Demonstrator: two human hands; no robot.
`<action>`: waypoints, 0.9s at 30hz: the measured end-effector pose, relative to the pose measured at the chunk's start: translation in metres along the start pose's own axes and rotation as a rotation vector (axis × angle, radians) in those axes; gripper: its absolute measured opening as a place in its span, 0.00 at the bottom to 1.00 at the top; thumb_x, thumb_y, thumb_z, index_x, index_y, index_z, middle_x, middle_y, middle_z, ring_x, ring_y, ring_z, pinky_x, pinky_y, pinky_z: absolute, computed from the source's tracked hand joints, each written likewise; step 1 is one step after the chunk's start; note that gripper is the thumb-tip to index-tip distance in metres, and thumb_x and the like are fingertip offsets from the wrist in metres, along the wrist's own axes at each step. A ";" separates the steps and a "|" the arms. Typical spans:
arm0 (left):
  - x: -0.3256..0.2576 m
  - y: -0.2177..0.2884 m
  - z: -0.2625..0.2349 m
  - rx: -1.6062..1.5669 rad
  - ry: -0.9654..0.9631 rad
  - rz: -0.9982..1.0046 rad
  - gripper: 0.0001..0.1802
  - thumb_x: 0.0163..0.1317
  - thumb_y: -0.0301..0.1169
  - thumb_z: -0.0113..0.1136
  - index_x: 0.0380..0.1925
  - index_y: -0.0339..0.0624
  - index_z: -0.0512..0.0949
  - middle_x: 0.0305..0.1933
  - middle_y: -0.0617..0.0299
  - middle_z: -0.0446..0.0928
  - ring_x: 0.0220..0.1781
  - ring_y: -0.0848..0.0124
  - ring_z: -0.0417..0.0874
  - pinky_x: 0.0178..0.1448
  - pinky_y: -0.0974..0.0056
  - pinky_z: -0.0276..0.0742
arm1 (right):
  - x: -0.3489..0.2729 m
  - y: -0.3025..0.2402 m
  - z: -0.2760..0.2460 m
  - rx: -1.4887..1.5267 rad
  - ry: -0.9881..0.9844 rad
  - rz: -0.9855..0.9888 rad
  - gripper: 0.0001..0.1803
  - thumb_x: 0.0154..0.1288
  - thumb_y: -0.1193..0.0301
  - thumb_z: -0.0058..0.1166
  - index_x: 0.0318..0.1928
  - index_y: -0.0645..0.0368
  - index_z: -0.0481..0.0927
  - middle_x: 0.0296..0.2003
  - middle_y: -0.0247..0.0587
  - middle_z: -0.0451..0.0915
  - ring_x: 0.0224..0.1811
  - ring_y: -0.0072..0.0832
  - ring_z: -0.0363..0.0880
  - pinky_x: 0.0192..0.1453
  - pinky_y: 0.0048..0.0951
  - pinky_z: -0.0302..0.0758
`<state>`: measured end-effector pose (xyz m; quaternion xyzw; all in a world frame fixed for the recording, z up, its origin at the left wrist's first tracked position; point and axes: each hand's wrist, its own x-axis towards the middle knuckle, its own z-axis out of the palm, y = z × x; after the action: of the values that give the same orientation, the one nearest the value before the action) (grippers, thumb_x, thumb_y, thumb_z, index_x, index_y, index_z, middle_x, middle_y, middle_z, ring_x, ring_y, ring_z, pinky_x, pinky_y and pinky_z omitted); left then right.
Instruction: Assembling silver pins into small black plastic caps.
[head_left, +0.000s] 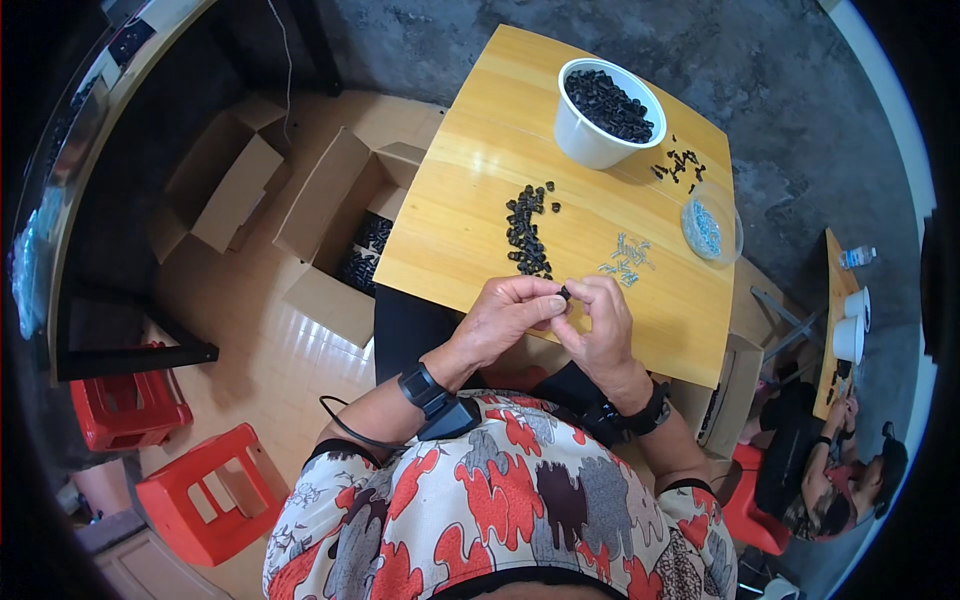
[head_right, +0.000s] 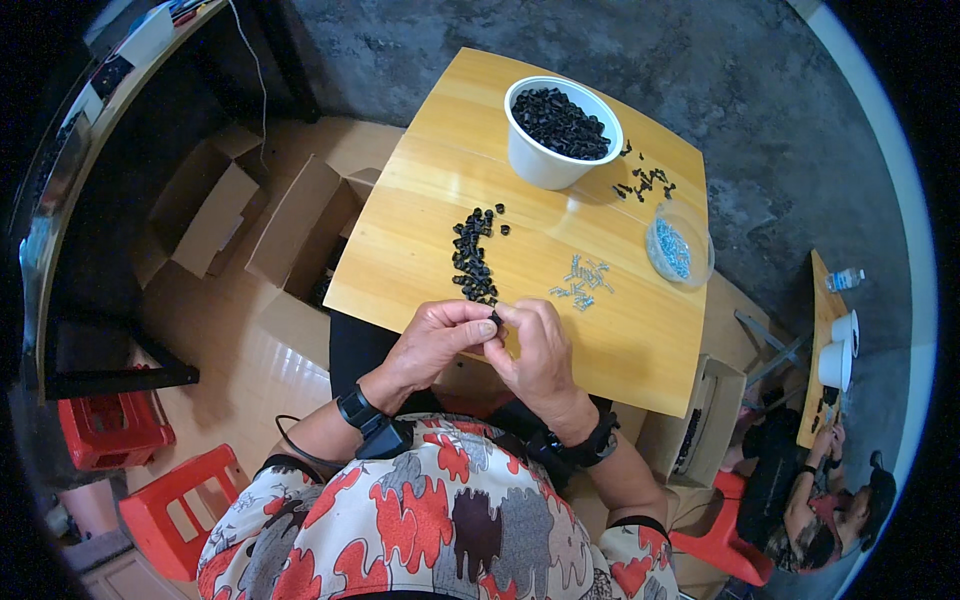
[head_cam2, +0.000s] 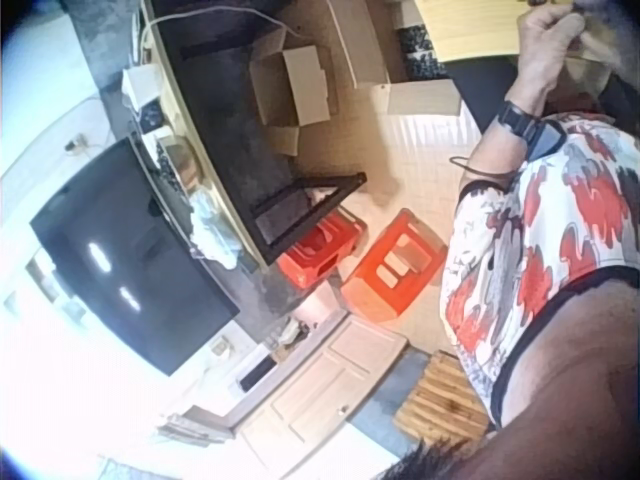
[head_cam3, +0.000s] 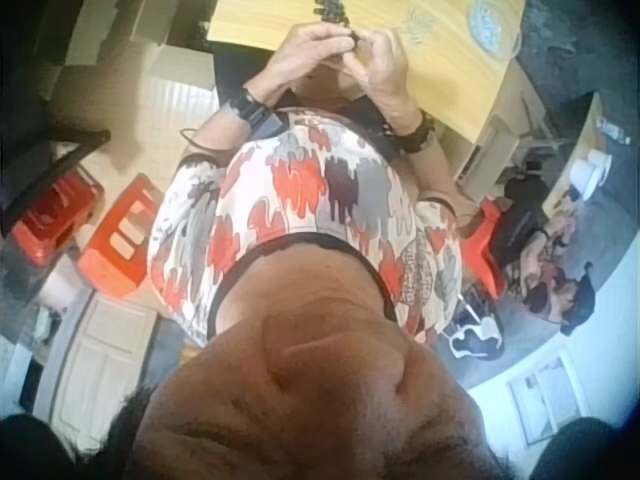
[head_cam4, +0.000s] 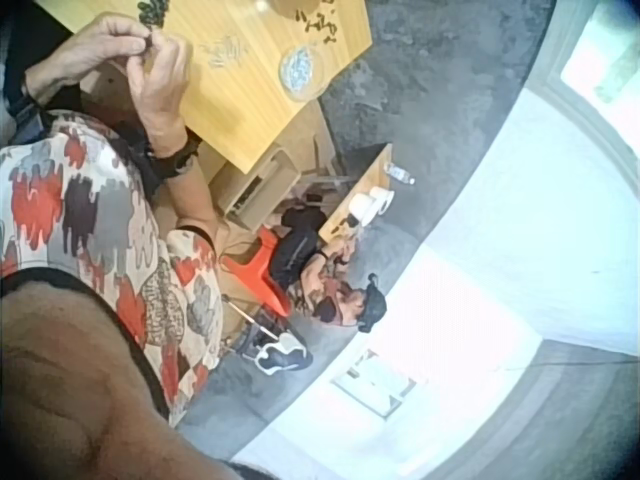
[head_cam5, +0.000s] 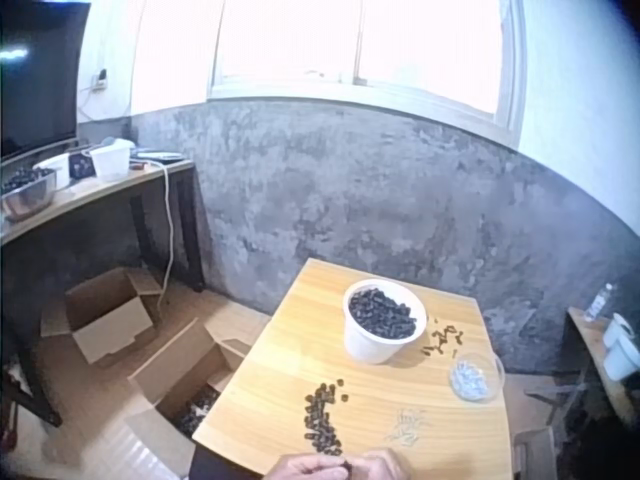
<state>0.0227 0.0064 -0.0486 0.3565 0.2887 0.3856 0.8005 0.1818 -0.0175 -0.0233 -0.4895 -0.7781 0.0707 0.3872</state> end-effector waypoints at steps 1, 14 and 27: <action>0.000 0.000 0.000 -0.005 -0.002 0.003 0.10 0.64 0.26 0.56 0.42 0.33 0.78 0.37 0.59 0.80 0.39 0.75 0.81 0.46 0.70 0.79 | 0.000 0.000 0.001 -0.007 0.019 -0.013 0.24 0.43 0.78 0.65 0.43 0.59 0.72 0.34 0.44 0.75 0.36 0.39 0.76 0.36 0.35 0.74; 0.000 -0.005 0.013 -0.005 0.067 0.107 0.11 0.66 0.29 0.53 0.38 0.31 0.79 0.32 0.62 0.80 0.35 0.79 0.78 0.42 0.74 0.76 | 0.012 -0.006 -0.008 -0.221 0.008 -0.124 0.22 0.43 0.70 0.64 0.42 0.59 0.74 0.27 0.39 0.72 0.29 0.35 0.75 0.31 0.33 0.72; -0.002 0.007 0.005 0.149 -0.034 0.010 0.12 0.66 0.31 0.54 0.39 0.31 0.79 0.32 0.66 0.79 0.34 0.82 0.76 0.39 0.75 0.75 | 0.018 0.004 -0.013 -0.384 -0.137 -0.268 0.19 0.46 0.63 0.60 0.35 0.61 0.72 0.23 0.37 0.68 0.25 0.32 0.73 0.28 0.31 0.71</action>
<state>0.0223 0.0063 -0.0393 0.4232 0.3009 0.3609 0.7747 0.1895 -0.0044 -0.0068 -0.4404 -0.8598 -0.0973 0.2394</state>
